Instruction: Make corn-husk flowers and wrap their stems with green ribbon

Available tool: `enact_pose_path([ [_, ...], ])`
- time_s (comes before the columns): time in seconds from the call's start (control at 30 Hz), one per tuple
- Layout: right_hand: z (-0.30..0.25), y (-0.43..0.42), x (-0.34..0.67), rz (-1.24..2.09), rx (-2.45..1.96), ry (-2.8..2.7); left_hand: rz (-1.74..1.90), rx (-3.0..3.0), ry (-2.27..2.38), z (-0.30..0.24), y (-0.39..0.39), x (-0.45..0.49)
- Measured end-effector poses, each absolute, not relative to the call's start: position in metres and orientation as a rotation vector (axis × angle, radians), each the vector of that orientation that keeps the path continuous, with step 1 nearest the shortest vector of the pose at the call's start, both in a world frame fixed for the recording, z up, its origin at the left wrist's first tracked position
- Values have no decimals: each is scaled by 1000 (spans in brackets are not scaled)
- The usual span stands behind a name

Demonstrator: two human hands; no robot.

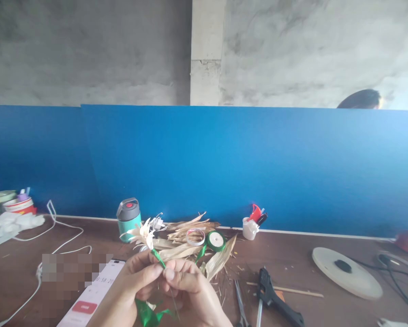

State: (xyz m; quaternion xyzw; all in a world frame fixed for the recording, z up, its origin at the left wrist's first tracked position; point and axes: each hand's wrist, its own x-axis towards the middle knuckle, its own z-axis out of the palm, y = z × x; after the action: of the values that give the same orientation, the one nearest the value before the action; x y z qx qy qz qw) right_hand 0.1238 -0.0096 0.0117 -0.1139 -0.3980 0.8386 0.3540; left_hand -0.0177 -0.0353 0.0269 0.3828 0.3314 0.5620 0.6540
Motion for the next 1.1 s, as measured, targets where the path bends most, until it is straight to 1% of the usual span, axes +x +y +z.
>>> enact_pose_path([
  [0.17,15,-13,126,2089,-368,-1041,1223,763,681,27,-35,-18],
  [0.3,23,-17,129,2003,-503,-1069,1325,881,848,21,-34,-21],
  [0.4,29,-20,130,1890,-582,-1110,1314,963,982,14,-32,-22],
  [0.53,32,-22,129,1648,-711,-1206,1319,928,999,9,-32,-14],
  [0.73,23,-25,122,1186,-811,-1372,1521,781,1013,5,-38,-3],
  [0.93,20,-31,117,853,-817,-1470,1529,759,977,-2,-38,-5],
  [1.1,20,-35,113,559,-774,-1534,1463,734,930,8,-42,-1],
])
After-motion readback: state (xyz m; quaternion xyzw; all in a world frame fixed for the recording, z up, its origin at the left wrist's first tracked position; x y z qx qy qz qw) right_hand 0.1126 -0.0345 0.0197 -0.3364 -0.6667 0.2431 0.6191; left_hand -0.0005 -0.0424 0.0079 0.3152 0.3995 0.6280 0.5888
